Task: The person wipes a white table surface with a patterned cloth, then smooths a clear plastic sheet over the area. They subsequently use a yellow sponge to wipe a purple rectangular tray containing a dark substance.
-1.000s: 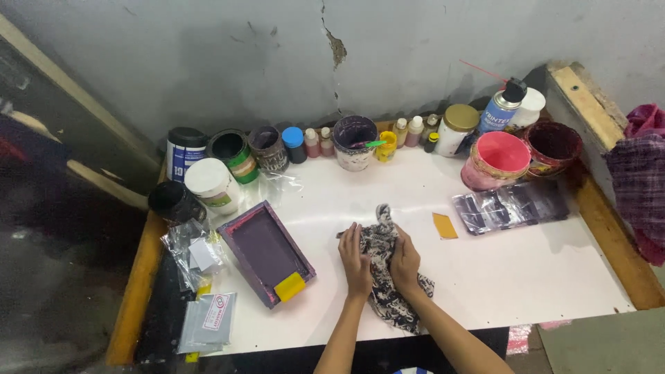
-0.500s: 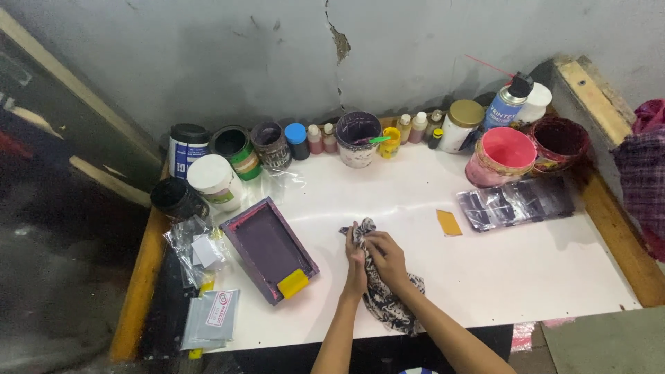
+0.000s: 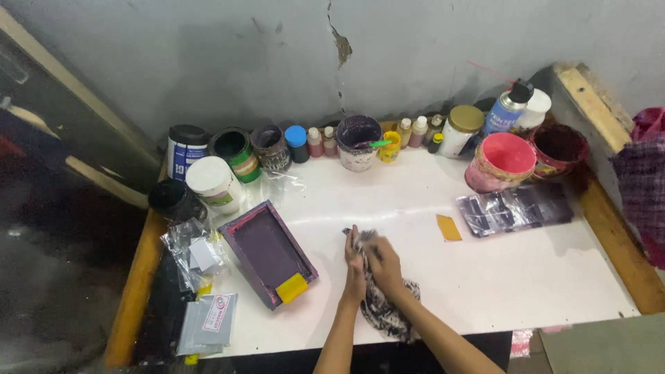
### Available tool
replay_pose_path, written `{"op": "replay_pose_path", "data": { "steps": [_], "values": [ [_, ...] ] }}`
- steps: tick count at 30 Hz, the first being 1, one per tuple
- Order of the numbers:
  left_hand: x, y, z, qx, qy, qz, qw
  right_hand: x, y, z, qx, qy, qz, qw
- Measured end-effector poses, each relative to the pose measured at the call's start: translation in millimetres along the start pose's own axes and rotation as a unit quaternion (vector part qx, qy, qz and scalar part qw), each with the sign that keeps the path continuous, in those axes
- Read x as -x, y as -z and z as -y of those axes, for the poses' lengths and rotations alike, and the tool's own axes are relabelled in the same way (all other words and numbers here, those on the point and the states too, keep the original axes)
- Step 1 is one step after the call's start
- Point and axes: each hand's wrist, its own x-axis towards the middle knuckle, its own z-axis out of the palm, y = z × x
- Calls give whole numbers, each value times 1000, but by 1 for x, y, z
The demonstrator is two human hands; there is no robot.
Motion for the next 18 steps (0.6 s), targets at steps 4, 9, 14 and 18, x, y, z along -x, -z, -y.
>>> {"op": "replay_pose_path", "data": {
  "steps": [4,9,14,18],
  "values": [
    [-9,17,-1,24,-5,17,1000,25,11,-20,7,33,53,998],
    [-15,22,-35,-72,74,121,987,44,30,-37,16,152,132,979],
    [-14,19,-28,-84,67,135,985,42,31,-38,40,100,-68,992],
    [-11,13,-20,90,40,165,981,42,5,-31,29,153,61,986]
  ]
}}
